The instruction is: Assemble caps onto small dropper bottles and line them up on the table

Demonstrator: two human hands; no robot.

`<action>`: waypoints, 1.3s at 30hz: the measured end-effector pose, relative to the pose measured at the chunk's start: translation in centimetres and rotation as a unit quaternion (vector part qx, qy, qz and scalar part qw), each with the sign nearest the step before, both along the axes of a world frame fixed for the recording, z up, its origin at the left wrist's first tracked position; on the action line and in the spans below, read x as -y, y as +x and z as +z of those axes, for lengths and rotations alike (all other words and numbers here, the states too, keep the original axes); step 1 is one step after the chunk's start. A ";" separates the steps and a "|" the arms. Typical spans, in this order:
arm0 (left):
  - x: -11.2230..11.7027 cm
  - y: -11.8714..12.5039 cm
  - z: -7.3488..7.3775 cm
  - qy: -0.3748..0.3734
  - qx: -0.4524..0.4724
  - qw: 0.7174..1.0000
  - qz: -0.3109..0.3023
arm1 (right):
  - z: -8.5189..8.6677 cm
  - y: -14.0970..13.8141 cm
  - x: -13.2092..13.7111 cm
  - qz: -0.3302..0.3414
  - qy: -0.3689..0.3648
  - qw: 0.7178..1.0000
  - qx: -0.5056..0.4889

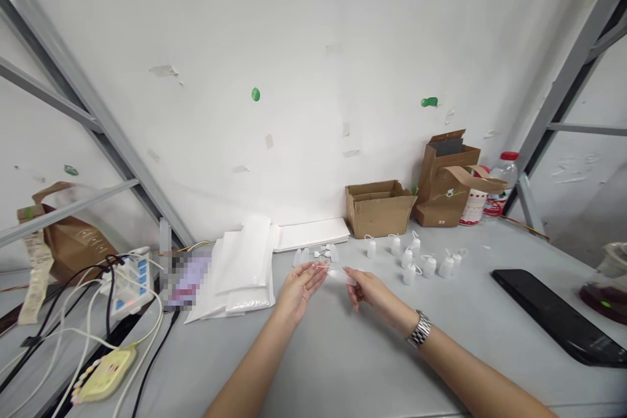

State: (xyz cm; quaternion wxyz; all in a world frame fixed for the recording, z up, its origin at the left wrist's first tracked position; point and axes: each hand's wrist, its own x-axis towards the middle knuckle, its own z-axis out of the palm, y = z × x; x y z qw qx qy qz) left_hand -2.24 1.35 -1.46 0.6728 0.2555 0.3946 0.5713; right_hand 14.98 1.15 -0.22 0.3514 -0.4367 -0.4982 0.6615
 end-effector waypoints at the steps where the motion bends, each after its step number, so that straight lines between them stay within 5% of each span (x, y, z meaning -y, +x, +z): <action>1: 0.0 0.0 -0.1 -0.001 0.002 1.000 0.002 | 0.0 0.0 0.0 0.001 0.004 1.000 0.003; 15: 0.0 -0.1 -0.3 -0.046 0.019 0.998 0.029 | -0.5 0.0 0.2 0.005 0.127 0.990 0.066; 25: 0.1 0.5 0.5 0.075 -0.038 0.995 0.052 | 0.4 0.1 0.3 -0.054 0.156 0.985 0.049; 39: 0.2 0.6 0.4 0.095 -0.021 0.995 0.035 | 0.2 0.0 0.6 -0.053 0.174 0.981 0.063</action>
